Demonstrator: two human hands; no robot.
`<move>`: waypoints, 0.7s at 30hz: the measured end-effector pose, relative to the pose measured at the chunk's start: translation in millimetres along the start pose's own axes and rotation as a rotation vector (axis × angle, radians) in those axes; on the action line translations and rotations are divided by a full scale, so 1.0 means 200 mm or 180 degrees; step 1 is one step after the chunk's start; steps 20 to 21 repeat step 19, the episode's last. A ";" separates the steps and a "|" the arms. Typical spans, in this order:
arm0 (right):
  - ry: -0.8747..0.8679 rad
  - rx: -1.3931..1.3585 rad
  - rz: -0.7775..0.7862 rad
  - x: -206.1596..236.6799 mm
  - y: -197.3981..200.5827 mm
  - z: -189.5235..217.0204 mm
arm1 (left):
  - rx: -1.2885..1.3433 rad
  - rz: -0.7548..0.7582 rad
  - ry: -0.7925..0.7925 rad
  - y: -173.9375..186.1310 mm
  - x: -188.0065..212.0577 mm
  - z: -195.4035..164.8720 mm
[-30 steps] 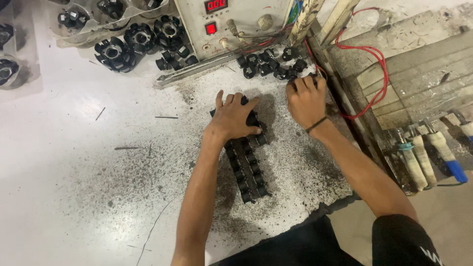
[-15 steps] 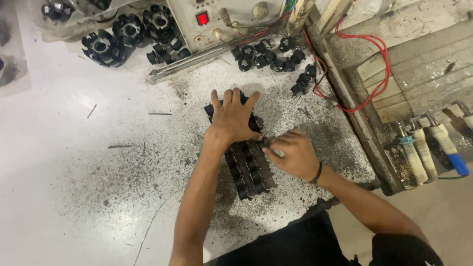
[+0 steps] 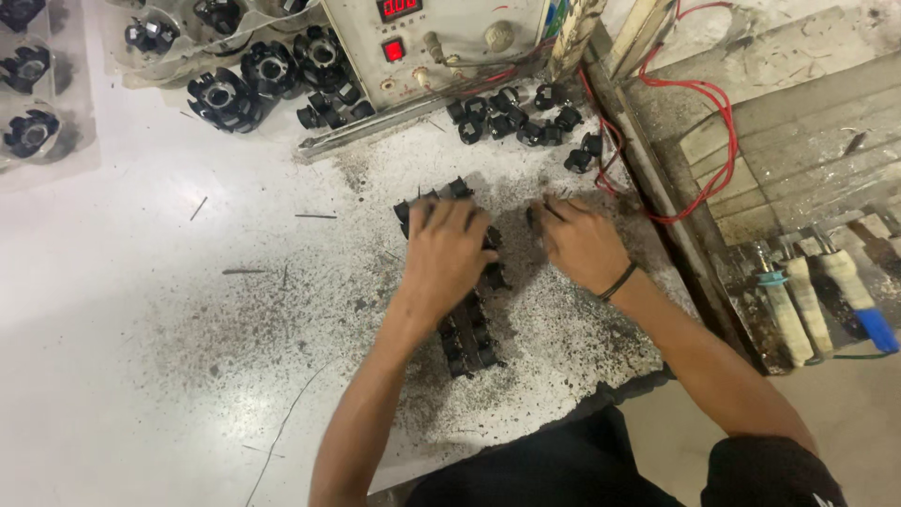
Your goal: The person places black plastic rotor-like parts into a plastic tray, then uses a handheld probe tool on parts laid on the bench and connects red test leads to them near a digital test machine. They then gather the parts and arrange them into rows on the workbench.
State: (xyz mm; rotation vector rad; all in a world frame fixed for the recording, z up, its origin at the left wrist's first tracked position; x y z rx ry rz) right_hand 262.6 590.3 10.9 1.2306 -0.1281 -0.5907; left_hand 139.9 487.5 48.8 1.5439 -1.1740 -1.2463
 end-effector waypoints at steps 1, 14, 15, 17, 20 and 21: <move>0.0219 0.0274 -0.0048 0.02 0.01 0.04 | -0.0011 -0.0038 -0.0056 -0.01 0.06 -0.05; 0.0606 -0.1035 -0.0431 0.39 0.05 0.41 | 0.0626 -0.0741 0.0079 -0.06 0.28 -0.12; 0.0596 -0.0920 -0.0401 0.38 0.03 0.42 | 0.0626 -0.0712 0.0097 -0.07 0.28 -0.12; 0.0529 -0.0685 -0.0394 0.35 -0.01 0.41 | 0.0561 -0.0694 0.0075 -0.07 0.30 -0.12; 0.0584 -0.0503 -0.0329 0.23 0.03 0.28 | 0.0424 -0.0800 0.0024 -0.06 0.28 -0.13; 0.0584 -0.0503 -0.0329 0.23 0.03 0.28 | 0.0424 -0.0800 0.0024 -0.06 0.28 -0.13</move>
Point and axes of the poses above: each hand's wrist, its own x-axis away from the middle knuckle, its own y-axis out of the back of the hand, z = x × y, the point moved 9 cm from there along -x, towards the middle knuckle, and after that the axes turned 6 degrees about -x, right-handed, at the moved point
